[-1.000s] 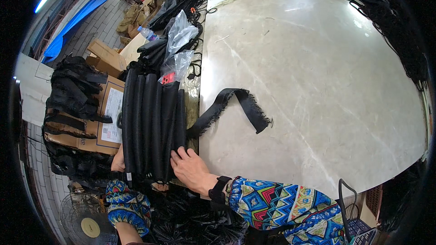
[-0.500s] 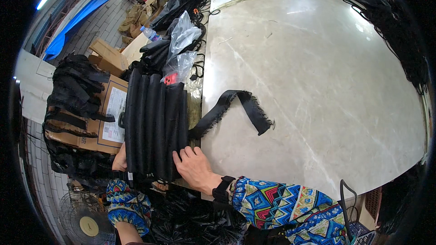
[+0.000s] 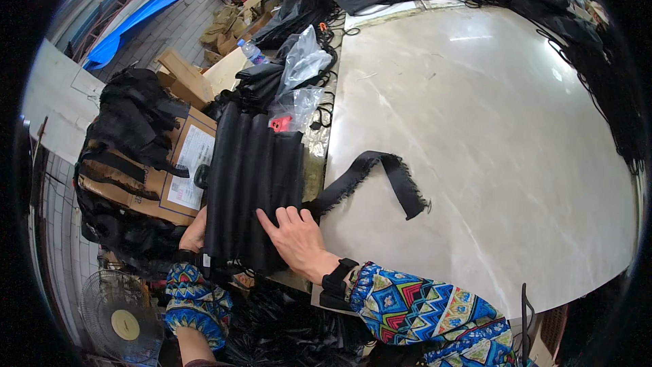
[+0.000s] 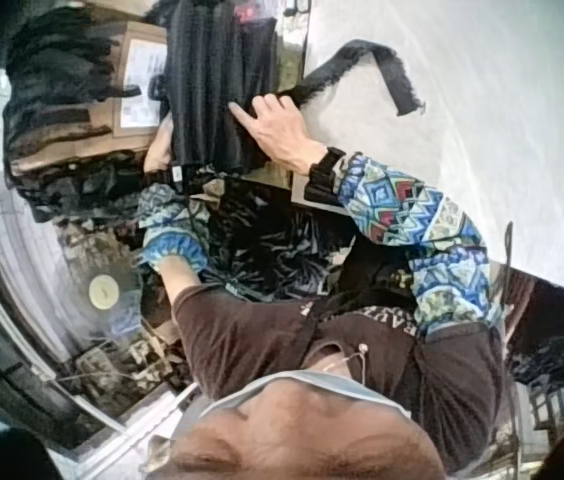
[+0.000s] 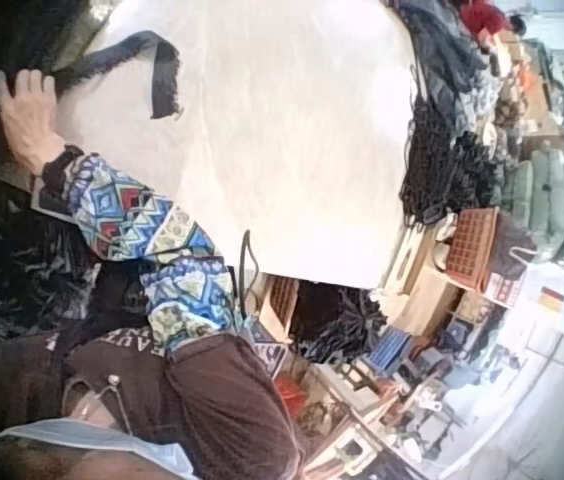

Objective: Manually assemble and fold black drawstring bags at a factory workstation.

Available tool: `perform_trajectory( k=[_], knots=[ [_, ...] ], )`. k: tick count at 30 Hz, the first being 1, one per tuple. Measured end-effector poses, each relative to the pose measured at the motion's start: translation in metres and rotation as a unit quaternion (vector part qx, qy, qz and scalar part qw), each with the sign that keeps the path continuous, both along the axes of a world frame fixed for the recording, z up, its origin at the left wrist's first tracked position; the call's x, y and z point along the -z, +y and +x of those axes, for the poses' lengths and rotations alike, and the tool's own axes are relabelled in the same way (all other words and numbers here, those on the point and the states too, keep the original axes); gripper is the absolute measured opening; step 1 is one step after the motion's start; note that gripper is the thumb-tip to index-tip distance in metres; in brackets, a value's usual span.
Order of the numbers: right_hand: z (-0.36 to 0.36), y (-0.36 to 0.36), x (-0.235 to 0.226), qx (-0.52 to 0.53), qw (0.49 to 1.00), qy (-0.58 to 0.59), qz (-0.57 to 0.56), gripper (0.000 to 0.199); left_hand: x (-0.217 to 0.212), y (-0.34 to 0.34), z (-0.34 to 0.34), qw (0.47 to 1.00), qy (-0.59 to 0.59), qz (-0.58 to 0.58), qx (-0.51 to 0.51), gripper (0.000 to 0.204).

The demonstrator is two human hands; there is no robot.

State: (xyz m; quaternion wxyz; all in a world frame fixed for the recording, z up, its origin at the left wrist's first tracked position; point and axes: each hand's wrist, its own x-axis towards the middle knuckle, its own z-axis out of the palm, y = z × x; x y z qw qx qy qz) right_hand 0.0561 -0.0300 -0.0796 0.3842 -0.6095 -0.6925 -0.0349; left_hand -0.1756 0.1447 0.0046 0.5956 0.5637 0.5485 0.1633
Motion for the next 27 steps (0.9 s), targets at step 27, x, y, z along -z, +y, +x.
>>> perform_trajectory(
  k=[27],
  knots=[
    [0.064,-0.006,-0.01,-0.02,0.916,0.367,-0.159,0.029,-0.042,-0.016,0.013,0.995,0.085,0.034,0.036,0.078]
  ],
)
